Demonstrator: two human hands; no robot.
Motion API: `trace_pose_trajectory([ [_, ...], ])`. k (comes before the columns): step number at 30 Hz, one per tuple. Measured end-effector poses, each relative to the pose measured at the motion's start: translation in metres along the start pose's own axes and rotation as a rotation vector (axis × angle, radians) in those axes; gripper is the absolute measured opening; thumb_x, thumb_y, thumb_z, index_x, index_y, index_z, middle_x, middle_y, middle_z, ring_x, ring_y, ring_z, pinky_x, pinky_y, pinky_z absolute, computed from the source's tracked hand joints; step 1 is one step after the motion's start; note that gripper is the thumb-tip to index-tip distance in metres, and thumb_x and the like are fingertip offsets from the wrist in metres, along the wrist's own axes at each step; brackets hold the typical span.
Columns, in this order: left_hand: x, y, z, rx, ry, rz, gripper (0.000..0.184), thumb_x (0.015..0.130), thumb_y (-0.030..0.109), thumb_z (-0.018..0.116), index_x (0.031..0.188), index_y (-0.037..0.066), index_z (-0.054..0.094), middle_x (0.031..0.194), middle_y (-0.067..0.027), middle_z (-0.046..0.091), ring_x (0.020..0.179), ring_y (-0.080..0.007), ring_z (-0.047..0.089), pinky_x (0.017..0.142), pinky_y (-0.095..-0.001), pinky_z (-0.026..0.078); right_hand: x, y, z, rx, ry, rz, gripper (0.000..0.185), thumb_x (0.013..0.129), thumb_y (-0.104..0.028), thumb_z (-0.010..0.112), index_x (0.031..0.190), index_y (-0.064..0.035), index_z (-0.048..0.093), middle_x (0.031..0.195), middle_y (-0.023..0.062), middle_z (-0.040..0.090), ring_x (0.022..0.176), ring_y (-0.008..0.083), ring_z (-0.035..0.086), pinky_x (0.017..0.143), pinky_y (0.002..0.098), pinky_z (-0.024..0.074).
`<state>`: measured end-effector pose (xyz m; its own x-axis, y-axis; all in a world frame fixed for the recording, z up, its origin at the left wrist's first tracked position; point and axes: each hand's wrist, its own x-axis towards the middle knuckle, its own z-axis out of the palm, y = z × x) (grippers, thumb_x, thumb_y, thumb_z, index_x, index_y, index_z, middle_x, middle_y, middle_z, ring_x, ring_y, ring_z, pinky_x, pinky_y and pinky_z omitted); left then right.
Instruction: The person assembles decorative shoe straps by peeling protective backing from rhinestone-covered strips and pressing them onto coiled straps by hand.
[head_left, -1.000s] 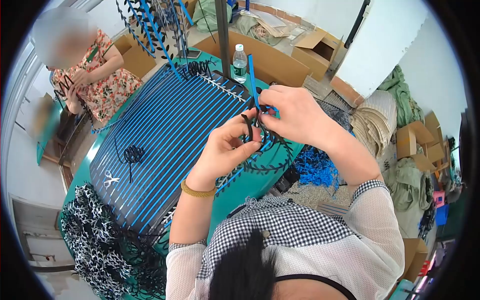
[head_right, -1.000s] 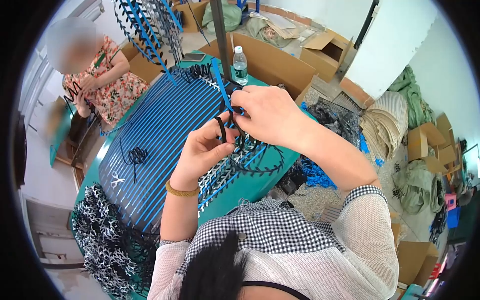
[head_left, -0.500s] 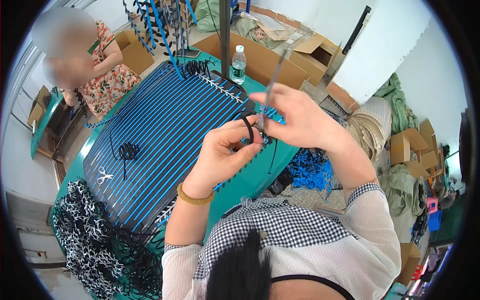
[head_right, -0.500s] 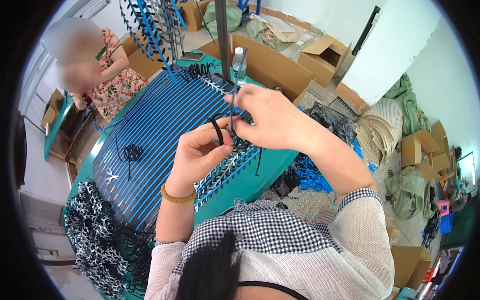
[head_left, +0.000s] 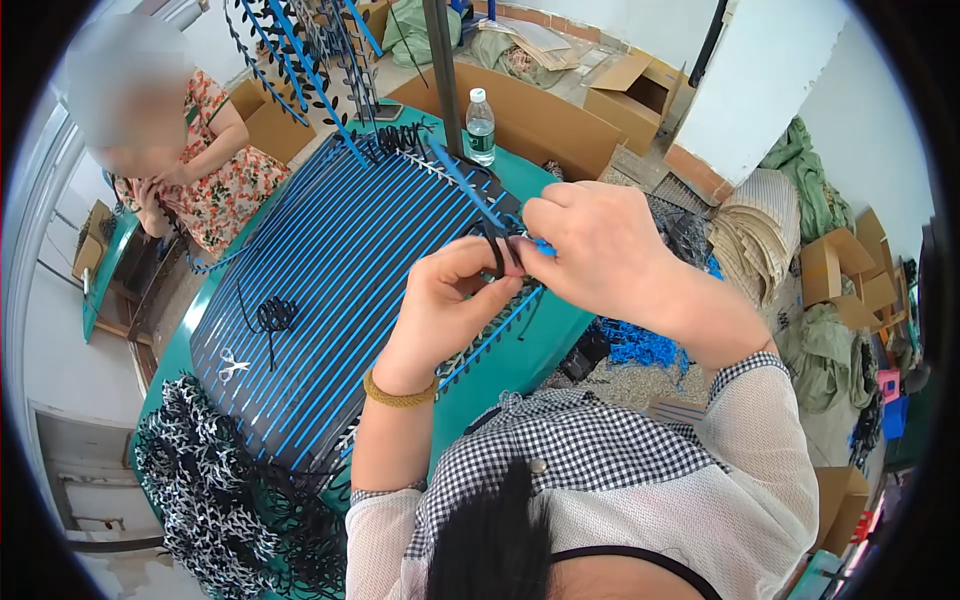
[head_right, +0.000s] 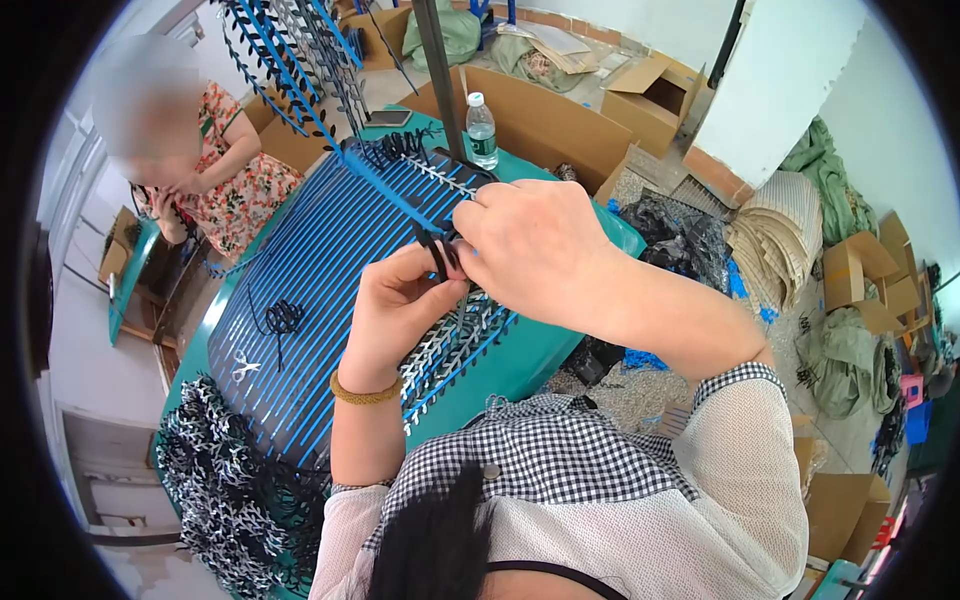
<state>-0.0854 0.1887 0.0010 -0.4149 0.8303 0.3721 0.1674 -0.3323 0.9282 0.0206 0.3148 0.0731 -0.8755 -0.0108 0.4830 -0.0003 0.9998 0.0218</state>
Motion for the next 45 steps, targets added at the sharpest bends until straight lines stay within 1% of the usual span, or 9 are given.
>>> trace_pose_trajectory([
  [8, -0.007, -0.001, -0.007, -0.392, -0.099, 0.057, 0.016, 0.068, 0.007, 0.067, 0.076, 0.0, 0.055, 0.081, -0.0049, 0.053, 0.074, -0.0135, 0.051, 0.067, -0.0252, 0.041, 0.015, 0.034, 0.001, 0.61, -0.22, -0.221, 0.022, 0.068, -0.02, 0.058, 0.079, -0.0008, 0.057, 0.071, 0.0142, 0.056, 0.068, 0.03, 0.055, 0.06, 0.0357, 0.0436],
  [12, -0.006, -0.007, -0.024, -0.646, -0.111, 0.226, 0.02, 0.066, 0.012, 0.068, 0.067, 0.003, 0.05, 0.075, -0.0088, 0.052, 0.068, -0.016, 0.049, 0.064, -0.0279, 0.04, 0.016, 0.057, -0.014, 0.823, -0.37, -0.195, 0.032, 0.07, -0.017, 0.064, 0.098, -0.0031, 0.059, 0.077, 0.0104, 0.06, 0.071, 0.0187, 0.057, 0.061, 0.0275, 0.0442],
  [18, -0.003, -0.006, -0.019, -0.641, -0.093, 0.163, 0.023, 0.069, 0.016, 0.069, 0.07, 0.004, 0.05, 0.076, -0.0091, 0.051, 0.062, -0.0122, 0.048, 0.053, -0.021, 0.042, 0.01, 0.028, 0.016, 0.8, 0.169, -0.142, 0.011, 0.07, -0.004, 0.062, 0.08, -0.0039, 0.064, 0.06, 0.0049, 0.053, 0.054, 0.0128, 0.051, 0.048, 0.026, 0.0384],
  [26, -0.008, -0.007, -0.018, -0.459, 0.101, 0.115, 0.022, 0.072, 0.015, 0.067, 0.08, 0.001, 0.052, 0.081, -0.009, 0.055, 0.065, -0.0108, 0.054, 0.052, -0.0168, 0.045, 0.004, 0.001, 0.022, 0.512, 0.219, -0.126, 0.011, 0.07, -0.017, 0.055, 0.064, -0.0097, 0.059, 0.058, 0.0042, 0.05, 0.055, 0.0225, 0.053, 0.048, 0.0321, 0.0427],
  [27, -0.008, -0.007, -0.017, -0.464, 0.109, 0.108, 0.021, 0.072, 0.014, 0.066, 0.082, 0.001, 0.053, 0.082, -0.0086, 0.055, 0.066, -0.0107, 0.054, 0.052, -0.017, 0.045, 0.004, 0.004, 0.026, 0.585, 0.266, -0.172, 0.012, 0.067, -0.012, 0.063, 0.078, -0.0068, 0.064, 0.056, 0.0046, 0.047, 0.049, 0.0171, 0.047, 0.044, 0.028, 0.0365],
  [36, -0.004, 0.001, -0.01, -0.257, 0.099, 0.06, 0.012, 0.075, 0.004, 0.061, 0.083, 0.0, 0.052, 0.085, -0.0042, 0.051, 0.067, -0.0072, 0.048, 0.057, -0.0175, 0.042, -0.004, 0.007, 0.021, 1.031, 0.087, 0.172, 0.007, 0.069, -0.008, 0.063, 0.076, -0.0049, 0.063, 0.062, 0.0006, 0.052, 0.056, 0.0077, 0.044, 0.05, 0.0223, 0.0336],
  [40, -0.003, -0.005, -0.014, -0.214, 0.095, -0.025, 0.013, 0.074, 0.005, 0.062, 0.082, 0.001, 0.052, 0.083, -0.0048, 0.052, 0.066, -0.0067, 0.048, 0.056, -0.0174, 0.04, -0.011, 0.027, -0.015, 0.771, 0.262, 0.096, 0.011, 0.073, -0.012, 0.059, 0.081, -0.004, 0.061, 0.069, 0.0078, 0.059, 0.058, 0.013, 0.053, 0.053, 0.0241, 0.0415],
  [42, -0.006, -0.009, -0.021, -0.224, 0.003, -0.075, 0.013, 0.073, 0.005, 0.062, 0.081, 0.002, 0.052, 0.082, -0.0054, 0.052, 0.065, -0.0067, 0.048, 0.056, -0.0174, 0.04, -0.015, 0.053, -0.02, 0.634, 0.578, 0.288, 0.008, 0.075, -0.012, 0.061, 0.08, -0.006, 0.062, 0.067, 0.0002, 0.053, 0.051, 0.0055, 0.043, 0.045, 0.0191, 0.033],
  [45, -0.009, -0.016, -0.03, -0.266, -0.038, -0.091, 0.02, 0.07, 0.012, 0.066, 0.078, 0.002, 0.052, 0.081, -0.006, 0.052, 0.065, -0.0087, 0.048, 0.056, -0.0184, 0.04, -0.057, 0.158, -0.034, 0.228, 0.651, 0.721, 0.026, 0.075, -0.027, 0.06, 0.091, -0.0076, 0.059, 0.082, 0.007, 0.056, 0.068, 0.0163, 0.051, 0.059, 0.026, 0.0396],
])
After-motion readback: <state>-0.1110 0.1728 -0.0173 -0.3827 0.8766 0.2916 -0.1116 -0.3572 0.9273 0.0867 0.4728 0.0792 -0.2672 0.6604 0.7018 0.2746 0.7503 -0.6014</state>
